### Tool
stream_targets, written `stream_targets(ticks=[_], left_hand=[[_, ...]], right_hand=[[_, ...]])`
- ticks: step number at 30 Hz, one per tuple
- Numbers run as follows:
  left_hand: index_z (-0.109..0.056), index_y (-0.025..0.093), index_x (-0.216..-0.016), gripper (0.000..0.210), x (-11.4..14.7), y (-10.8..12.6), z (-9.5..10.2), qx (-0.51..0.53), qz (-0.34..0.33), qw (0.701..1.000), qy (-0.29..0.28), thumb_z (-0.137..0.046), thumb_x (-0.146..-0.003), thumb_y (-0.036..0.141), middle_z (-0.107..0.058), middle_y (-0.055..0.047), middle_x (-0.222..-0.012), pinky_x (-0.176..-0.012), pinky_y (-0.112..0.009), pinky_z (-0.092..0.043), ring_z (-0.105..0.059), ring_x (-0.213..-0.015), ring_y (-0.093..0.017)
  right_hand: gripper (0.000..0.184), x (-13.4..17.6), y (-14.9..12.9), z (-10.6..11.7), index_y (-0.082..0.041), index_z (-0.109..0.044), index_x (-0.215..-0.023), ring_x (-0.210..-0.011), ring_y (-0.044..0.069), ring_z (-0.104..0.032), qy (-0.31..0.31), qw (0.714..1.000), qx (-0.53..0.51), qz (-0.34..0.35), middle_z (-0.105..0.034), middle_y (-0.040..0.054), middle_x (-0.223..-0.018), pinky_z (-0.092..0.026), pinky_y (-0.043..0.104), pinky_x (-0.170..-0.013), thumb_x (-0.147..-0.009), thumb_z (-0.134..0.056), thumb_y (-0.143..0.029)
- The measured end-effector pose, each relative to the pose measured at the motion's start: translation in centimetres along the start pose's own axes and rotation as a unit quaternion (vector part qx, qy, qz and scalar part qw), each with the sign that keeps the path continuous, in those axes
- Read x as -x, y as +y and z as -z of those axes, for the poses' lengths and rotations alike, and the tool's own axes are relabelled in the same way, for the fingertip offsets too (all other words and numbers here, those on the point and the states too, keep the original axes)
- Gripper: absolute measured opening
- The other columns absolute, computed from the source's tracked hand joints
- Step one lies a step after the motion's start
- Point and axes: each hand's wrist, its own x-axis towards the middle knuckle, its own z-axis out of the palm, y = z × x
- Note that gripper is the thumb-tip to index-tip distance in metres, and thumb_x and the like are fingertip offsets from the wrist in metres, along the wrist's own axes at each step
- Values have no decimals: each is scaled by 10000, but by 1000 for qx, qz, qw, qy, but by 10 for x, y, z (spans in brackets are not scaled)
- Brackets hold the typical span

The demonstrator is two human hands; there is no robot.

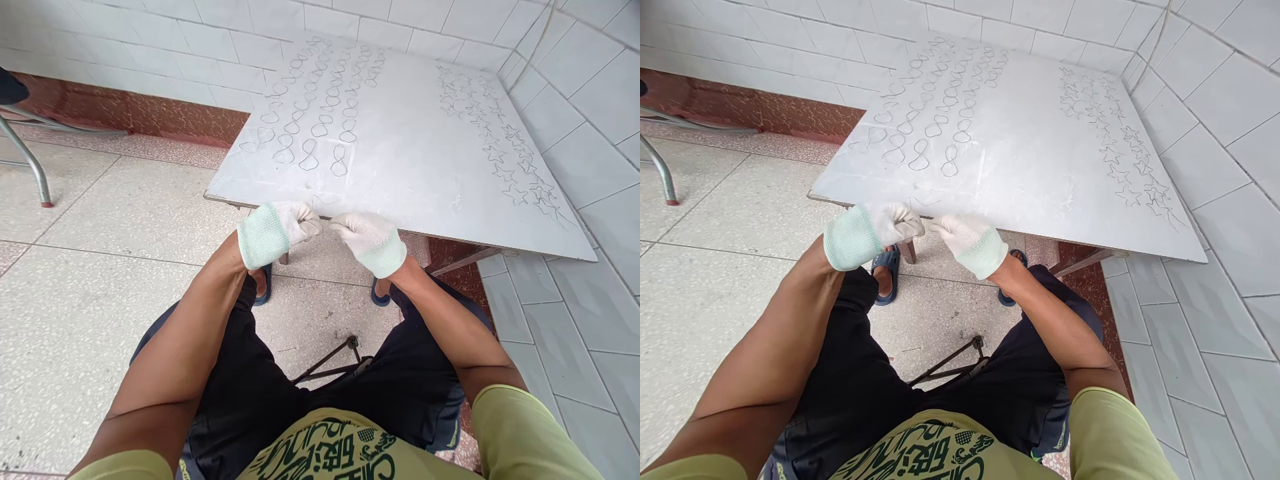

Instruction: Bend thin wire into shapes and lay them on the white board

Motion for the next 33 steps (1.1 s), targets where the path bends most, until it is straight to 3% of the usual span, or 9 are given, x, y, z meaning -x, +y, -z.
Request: stream_targets(ticks=[4, 10, 14, 17, 22, 26, 28, 31, 33], left_hand=[[-490, 213, -558, 251, -6, -3, 2, -18, -19, 997, -71, -662, -731, 273, -555, -1, -535, -436, -241, -317, -505, -457, -134], [-557, 225, -670, 168, -6, -3, 0, -6, -13, 1000, -25, -670, -755, 316, -549, 17, -550, -447, -231, -359, -555, -475, -142], [-509, 227, -608, 220, -12, -7, -1, 10, -18, 998, -59, -671, -733, 306, -481, 20, -517, -428, -229, -307, -545, -453, -142], [-458, 227, -565, 272, -15, -9, -3, 18, -15, 996, -83, -675, -721, 279, -446, 22, -495, -411, -234, -249, -507, -421, -135], [-492, 224, -586, 274, -9, -4, -5, 37, -13, 997, -62, -680, -774, 291, -462, 24, -517, -422, -243, -311, -522, -432, -133], [-682, 210, -770, 192, -3, -1, -7, 47, 0, 999, 5, -708, -851, 382, -637, -3, -595, -416, -239, -330, -560, -467, -137], [-742, 204, -872, 216, -5, -5, -8, 83, -30, 996, 26, -754, -841, 417, -731, -22, -709, -461, -229, -404, -627, -557, -142], [-754, 185, -809, 257, -12, -14, -10, 152, -85, 985, 1, -803, -823, 437, -796, -61, -826, -600, -226, -523, -721, -743, -166], [-762, 178, -798, 269, -15, -17, -10, 175, -90, 980, 3, -816, -827, 440, -799, -72, -811, -633, -236, -550, -731, -755, -173]], right_hand=[[346, -2, 6, 2, -208, -809, -977, -739, 176, -620, -20, 1000, 18, 4, -698, 7, -740, -424, 303, -748, -1118, -516, -325], [294, 0, 10, 2, -211, -822, -1066, -810, 202, -659, 0, 999, 35, 18, -738, 21, -808, -445, 317, -802, -1107, -541, -285], [299, 0, 10, -3, -210, -820, -1087, -892, 210, -674, 15, 997, 45, 56, -782, 41, -960, -446, 325, -853, -1117, -530, -276], [303, -1, 11, -5, -188, -813, -1029, -860, 206, -661, 7, 997, 50, 60, -768, 47, -919, -442, 328, -856, -1118, -541, -286], [310, 0, 13, -5, -206, -799, -1008, -888, 214, -661, 19, 998, 36, 57, -750, 41, -890, -453, 335, -881, -1117, -527, -308], [315, 0, 10, -5, -224, -787, -987, -871, 203, -674, 32, 999, -17, 17, -748, 29, -884, -475, 330, -864, -1107, -514, -325], [319, -1, 5, -5, -224, -777, -948, -845, 191, -678, 42, 998, -52, -19, -745, 18, -868, -487, 324, -853, -1095, -518, -336], [298, -2, -2, -4, -233, -771, -916, -812, 176, -684, 64, 990, -109, -66, -736, -2, -822, -507, 321, -862, -1066, -548, -361], [274, -1, -6, -3, -241, -768, -932, -794, 172, -688, 80, 979, -160, -102, -734, -10, -802, -526, 321, -844, -1043, -586, -414]])
